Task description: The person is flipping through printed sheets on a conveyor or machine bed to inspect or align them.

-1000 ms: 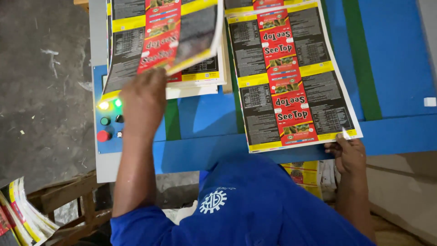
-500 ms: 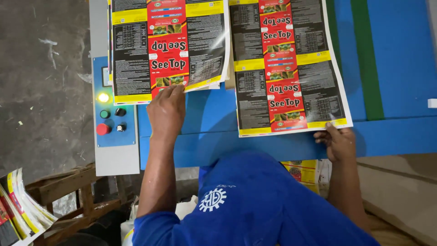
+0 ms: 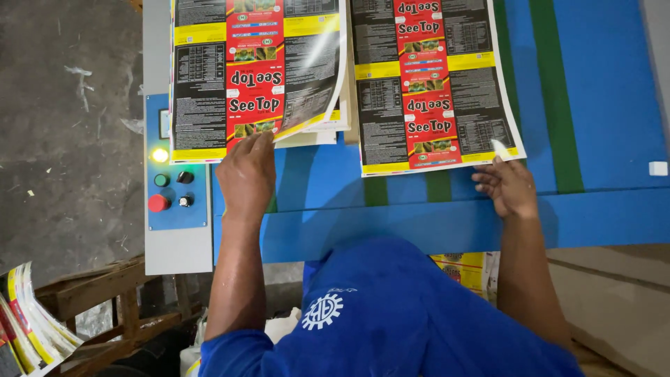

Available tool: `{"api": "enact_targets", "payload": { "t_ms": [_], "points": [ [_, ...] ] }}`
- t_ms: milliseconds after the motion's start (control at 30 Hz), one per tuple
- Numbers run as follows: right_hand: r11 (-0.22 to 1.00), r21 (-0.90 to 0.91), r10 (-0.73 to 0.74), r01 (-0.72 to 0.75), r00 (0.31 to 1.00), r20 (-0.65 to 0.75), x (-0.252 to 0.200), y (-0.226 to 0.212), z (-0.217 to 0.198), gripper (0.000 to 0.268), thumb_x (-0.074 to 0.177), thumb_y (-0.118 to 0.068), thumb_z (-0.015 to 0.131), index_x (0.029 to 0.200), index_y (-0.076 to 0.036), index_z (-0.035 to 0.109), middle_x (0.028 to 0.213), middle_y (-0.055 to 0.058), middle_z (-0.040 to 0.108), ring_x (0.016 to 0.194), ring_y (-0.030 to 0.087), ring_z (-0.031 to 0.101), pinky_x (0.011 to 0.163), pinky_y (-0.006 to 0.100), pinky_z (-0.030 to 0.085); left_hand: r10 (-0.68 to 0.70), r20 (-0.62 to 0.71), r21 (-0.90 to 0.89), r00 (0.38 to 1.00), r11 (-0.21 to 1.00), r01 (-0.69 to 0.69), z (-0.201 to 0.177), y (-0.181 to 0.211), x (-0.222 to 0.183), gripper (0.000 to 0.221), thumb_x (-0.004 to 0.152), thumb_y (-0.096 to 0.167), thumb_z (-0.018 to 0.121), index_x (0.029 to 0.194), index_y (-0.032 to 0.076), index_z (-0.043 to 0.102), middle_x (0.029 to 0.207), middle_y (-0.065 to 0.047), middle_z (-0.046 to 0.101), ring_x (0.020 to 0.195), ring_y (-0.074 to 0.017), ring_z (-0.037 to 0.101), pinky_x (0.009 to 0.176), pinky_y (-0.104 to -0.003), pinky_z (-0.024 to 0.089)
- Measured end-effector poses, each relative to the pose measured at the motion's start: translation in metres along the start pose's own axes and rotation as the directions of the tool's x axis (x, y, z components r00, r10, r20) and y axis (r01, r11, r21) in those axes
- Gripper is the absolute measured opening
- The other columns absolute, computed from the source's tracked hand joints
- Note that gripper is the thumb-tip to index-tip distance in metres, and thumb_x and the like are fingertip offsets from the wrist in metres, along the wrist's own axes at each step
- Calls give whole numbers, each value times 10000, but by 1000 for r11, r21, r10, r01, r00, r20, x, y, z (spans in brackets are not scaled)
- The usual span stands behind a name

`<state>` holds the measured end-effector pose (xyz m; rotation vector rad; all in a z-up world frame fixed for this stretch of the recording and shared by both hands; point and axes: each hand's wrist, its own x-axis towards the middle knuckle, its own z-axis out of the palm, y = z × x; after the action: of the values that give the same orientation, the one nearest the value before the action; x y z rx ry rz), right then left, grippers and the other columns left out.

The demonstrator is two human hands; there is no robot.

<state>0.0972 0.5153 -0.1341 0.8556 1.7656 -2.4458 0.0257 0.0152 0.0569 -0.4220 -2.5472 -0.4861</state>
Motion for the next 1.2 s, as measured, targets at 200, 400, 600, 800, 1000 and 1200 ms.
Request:
{"api": "enact_targets", "payload": {
  "t_ms": [200, 400, 600, 800, 1000, 1200],
  "points": [
    [995, -89, 48, -55, 996, -76, -26, 14, 6, 409, 1042, -164, 593, 1440, -79, 546, 1072, 165, 727, 756, 202, 698, 592, 314, 557, 86, -104, -40, 991, 995, -90, 1, 4, -3, 180, 943, 41, 717, 1123, 44, 723, 1059, -149, 732, 944, -340, 717, 793, -435, 580],
    [948, -300, -43, 103, 979, 199, -58, 0, 93, 399, 1009, -155, 625, 1398, -67, 630, 1144, 122, 760, 797, 168, 691, 638, 275, 545, 226, -21, -256, 974, 940, -224, 32, 58, -13, 203, 930, 93, 725, 1110, -1, 723, 1082, -156, 717, 986, -342, 699, 844, -457, 561],
    [994, -98, 11, 40, 883, 470, -79, -26, 160, 306, 978, -213, 623, 1245, -63, 623, 1067, 66, 747, 812, 172, 737, 615, 298, 556, 305, 109, -199, 946, 939, -280, 56, 105, -35, 208, 934, 161, 700, 1086, 20, 711, 1208, -172, 706, 1173, -344, 662, 1022, -501, 501],
    [997, 30, -82, 77, 938, 338, -73, -29, 138, 203, 1015, -159, 638, 1167, -25, 632, 917, 115, 727, 718, 190, 693, 562, 326, 526, 364, 94, -346, 927, 885, -312, 33, 96, -22, 425, 878, 296, 754, 1162, -16, 709, 1254, -195, 680, 1247, -372, 596, 1059, -548, 423],
    [981, 101, -181, 168, 973, 142, -57, 2, 67, 141, 1036, -129, 635, 1151, -50, 616, 854, 91, 704, 669, 173, 665, 574, 318, 541, 146, 80, -105, 986, 985, -137, 51, 10, -7, 285, 976, 169, 731, 1236, 56, 704, 1352, -130, 679, 1310, -313, 619, 1114, -473, 466],
    [977, 48, -210, 207, 976, 59, -64, 6, 8, 91, 1102, -119, 610, 1137, -36, 621, 881, 115, 696, 681, 178, 640, 588, 318, 509, 110, 98, 81, 989, 990, -118, 58, -45, -6, 594, 992, 347, 732, 1461, 21, 570, 1505, -185, 575, 1426, -370, 500, 1162, -513, 390]
  ]
}}
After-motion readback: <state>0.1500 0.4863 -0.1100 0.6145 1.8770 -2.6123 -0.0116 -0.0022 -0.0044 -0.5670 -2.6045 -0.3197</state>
